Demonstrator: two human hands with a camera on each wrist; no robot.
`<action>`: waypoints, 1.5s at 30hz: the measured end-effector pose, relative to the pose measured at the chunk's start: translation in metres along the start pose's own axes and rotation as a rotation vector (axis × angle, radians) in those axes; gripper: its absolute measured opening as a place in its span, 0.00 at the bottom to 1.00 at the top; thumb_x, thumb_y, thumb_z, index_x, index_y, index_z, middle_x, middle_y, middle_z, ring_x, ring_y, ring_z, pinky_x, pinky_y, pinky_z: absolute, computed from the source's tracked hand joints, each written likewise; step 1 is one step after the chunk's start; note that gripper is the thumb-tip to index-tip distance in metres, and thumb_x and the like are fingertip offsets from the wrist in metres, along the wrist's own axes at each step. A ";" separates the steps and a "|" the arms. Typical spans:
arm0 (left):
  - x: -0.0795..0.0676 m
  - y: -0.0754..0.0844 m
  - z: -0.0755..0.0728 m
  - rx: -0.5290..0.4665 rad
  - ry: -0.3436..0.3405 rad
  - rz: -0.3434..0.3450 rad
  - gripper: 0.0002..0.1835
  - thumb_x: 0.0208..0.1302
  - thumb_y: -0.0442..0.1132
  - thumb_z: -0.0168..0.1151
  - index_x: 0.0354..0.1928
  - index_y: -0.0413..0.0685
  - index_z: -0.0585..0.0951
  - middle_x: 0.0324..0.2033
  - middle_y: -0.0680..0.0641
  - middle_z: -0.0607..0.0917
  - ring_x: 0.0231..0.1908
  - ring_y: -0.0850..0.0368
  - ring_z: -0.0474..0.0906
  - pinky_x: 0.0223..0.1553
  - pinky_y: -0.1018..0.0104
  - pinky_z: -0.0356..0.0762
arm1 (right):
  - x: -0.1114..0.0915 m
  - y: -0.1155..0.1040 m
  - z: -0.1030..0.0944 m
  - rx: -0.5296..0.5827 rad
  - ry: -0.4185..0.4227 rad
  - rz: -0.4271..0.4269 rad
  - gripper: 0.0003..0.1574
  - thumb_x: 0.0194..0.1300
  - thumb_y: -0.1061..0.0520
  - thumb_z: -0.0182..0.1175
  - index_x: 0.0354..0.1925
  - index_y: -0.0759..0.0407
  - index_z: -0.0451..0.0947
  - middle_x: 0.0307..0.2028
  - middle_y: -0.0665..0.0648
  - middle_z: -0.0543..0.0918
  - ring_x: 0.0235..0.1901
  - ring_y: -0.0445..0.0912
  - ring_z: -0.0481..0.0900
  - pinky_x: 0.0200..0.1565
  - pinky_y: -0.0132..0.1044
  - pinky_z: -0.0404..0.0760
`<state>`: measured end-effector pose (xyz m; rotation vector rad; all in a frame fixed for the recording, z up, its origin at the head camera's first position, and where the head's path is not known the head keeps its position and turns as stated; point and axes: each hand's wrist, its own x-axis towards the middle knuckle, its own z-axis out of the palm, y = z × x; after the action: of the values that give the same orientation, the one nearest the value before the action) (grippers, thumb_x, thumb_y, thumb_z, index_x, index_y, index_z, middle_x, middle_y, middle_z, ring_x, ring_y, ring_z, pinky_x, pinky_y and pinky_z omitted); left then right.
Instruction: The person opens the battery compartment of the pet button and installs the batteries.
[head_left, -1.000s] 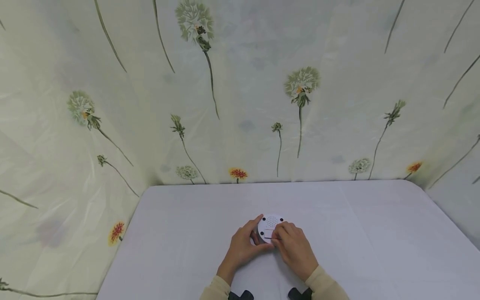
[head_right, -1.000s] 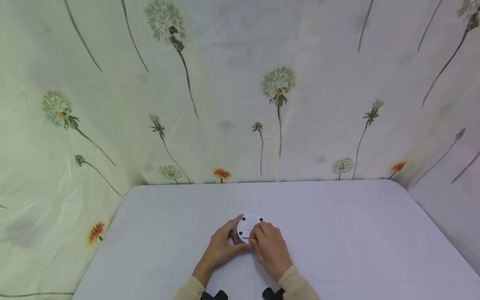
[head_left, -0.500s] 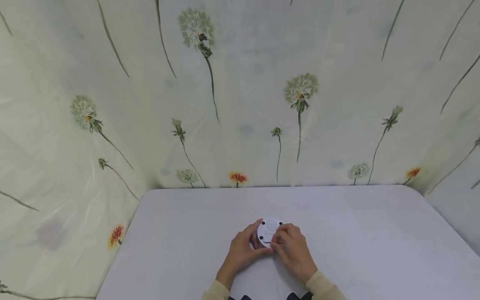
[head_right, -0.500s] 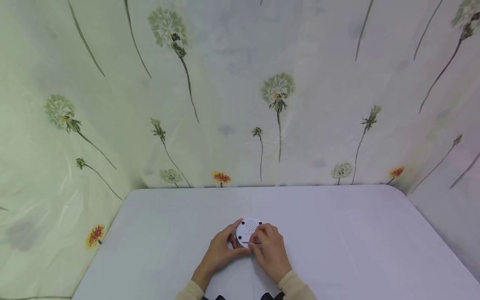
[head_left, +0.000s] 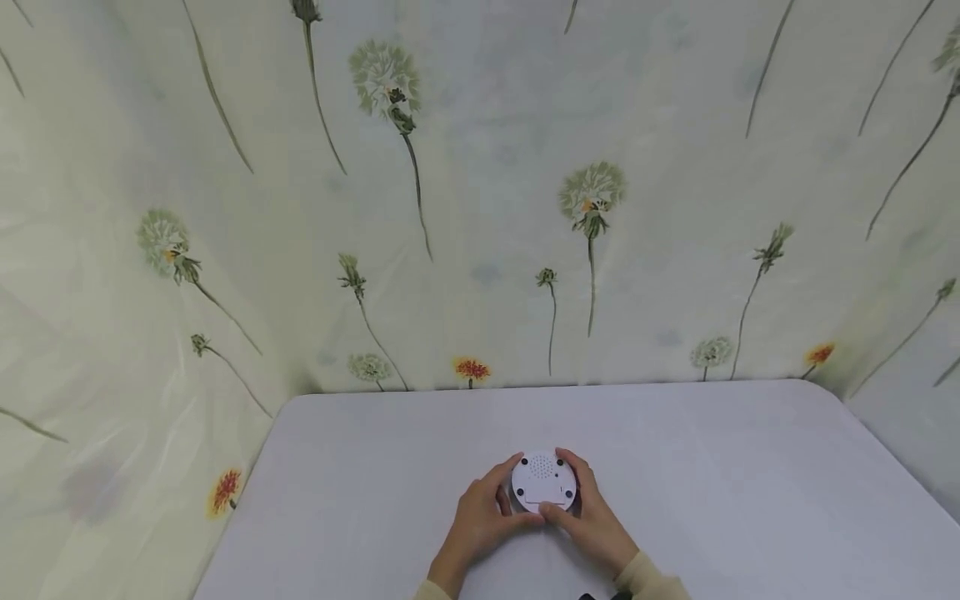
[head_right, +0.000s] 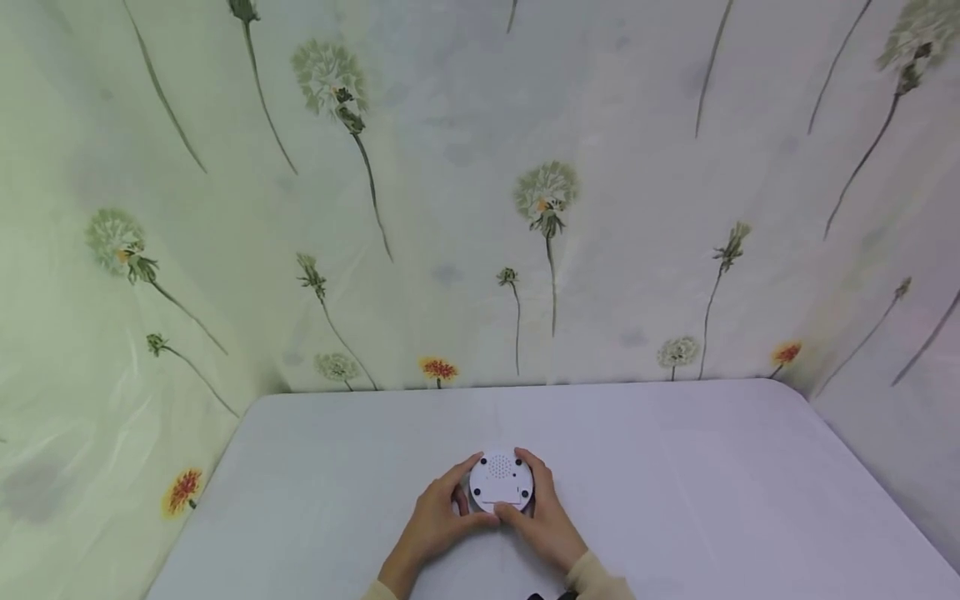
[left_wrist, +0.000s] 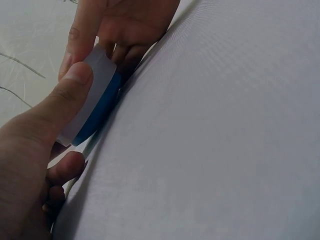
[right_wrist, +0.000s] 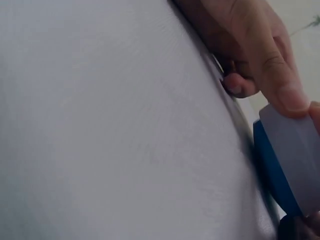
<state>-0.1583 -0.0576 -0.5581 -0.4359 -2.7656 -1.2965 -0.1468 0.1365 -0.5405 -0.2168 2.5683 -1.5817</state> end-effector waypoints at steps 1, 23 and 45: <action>-0.001 0.000 0.001 0.000 0.003 0.005 0.47 0.38 0.69 0.67 0.66 0.69 0.67 0.20 0.63 0.73 0.21 0.72 0.62 0.28 0.76 0.58 | -0.001 0.000 0.000 0.024 -0.015 0.016 0.56 0.56 0.41 0.66 0.72 0.43 0.44 0.72 0.58 0.52 0.72 0.54 0.51 0.69 0.52 0.49; -0.001 -0.003 -0.004 0.021 0.037 0.074 0.46 0.39 0.67 0.69 0.65 0.65 0.69 0.22 0.62 0.75 0.20 0.75 0.63 0.32 0.76 0.60 | 0.002 -0.004 0.007 0.144 -0.028 0.032 0.58 0.57 0.50 0.67 0.73 0.49 0.42 0.72 0.64 0.52 0.72 0.61 0.49 0.68 0.62 0.44; -0.003 -0.005 -0.001 -0.005 0.007 0.075 0.48 0.40 0.65 0.70 0.67 0.69 0.64 0.22 0.65 0.75 0.21 0.74 0.67 0.42 0.69 0.65 | 0.001 -0.006 0.005 0.050 -0.040 0.069 0.57 0.59 0.45 0.63 0.74 0.49 0.40 0.73 0.64 0.48 0.72 0.63 0.46 0.67 0.62 0.45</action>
<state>-0.1574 -0.0619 -0.5617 -0.5287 -2.7123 -1.2867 -0.1465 0.1297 -0.5377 -0.1518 2.4754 -1.5993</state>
